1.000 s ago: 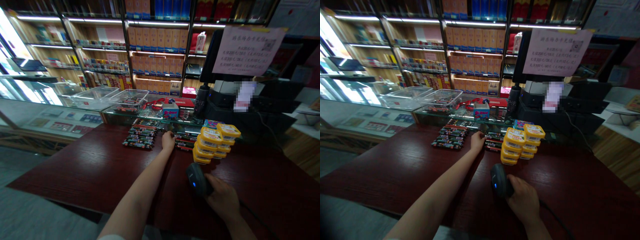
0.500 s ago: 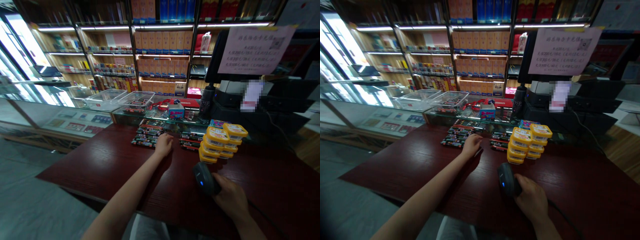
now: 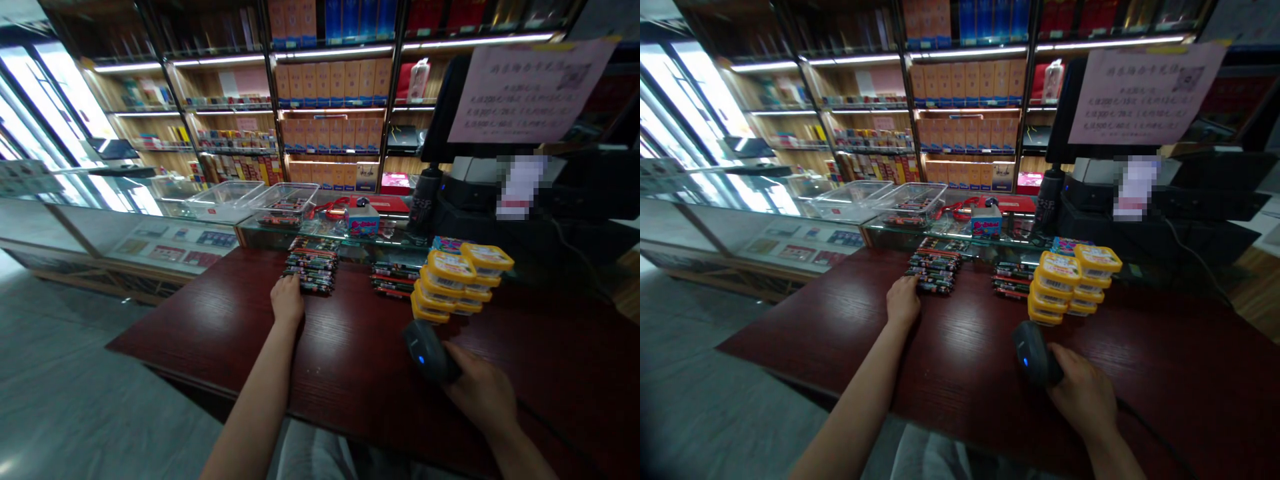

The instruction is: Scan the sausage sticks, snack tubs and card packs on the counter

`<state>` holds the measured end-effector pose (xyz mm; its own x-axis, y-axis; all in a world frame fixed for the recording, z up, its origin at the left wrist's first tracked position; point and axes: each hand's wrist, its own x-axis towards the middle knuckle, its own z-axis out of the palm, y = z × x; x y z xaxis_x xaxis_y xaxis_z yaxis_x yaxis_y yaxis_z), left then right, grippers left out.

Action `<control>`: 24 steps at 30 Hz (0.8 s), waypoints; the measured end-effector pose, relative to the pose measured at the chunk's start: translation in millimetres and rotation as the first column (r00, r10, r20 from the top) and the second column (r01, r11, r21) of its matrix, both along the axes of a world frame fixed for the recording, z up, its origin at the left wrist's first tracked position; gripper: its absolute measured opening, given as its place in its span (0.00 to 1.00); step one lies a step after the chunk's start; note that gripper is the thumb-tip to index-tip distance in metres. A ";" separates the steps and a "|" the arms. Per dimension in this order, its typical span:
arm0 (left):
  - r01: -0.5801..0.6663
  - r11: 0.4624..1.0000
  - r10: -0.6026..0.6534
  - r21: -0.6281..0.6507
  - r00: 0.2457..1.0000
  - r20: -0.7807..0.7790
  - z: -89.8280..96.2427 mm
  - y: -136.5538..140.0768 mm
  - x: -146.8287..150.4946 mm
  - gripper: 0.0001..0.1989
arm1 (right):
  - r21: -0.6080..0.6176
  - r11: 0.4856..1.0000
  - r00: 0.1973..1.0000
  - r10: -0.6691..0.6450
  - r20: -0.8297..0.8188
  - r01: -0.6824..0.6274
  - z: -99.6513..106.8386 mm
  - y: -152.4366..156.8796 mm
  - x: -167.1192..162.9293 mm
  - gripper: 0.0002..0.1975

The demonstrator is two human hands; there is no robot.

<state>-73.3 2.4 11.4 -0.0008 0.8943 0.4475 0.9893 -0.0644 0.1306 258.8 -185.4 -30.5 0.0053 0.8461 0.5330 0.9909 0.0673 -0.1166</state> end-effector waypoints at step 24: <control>0.493 0.862 -0.501 0.119 0.793 0.347 -5.6 -3.6 22.3 0.14 | -0.090 0.996 1.000 -0.006 0.005 0.006 6.6 -2.1 -4.9 0.16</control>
<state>-51.0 -1.2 5.9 0.2794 0.8057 0.5224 0.7061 -0.5411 0.4568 253.8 -187.5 -23.9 0.0083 0.8904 0.4550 0.9918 0.0506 -0.1170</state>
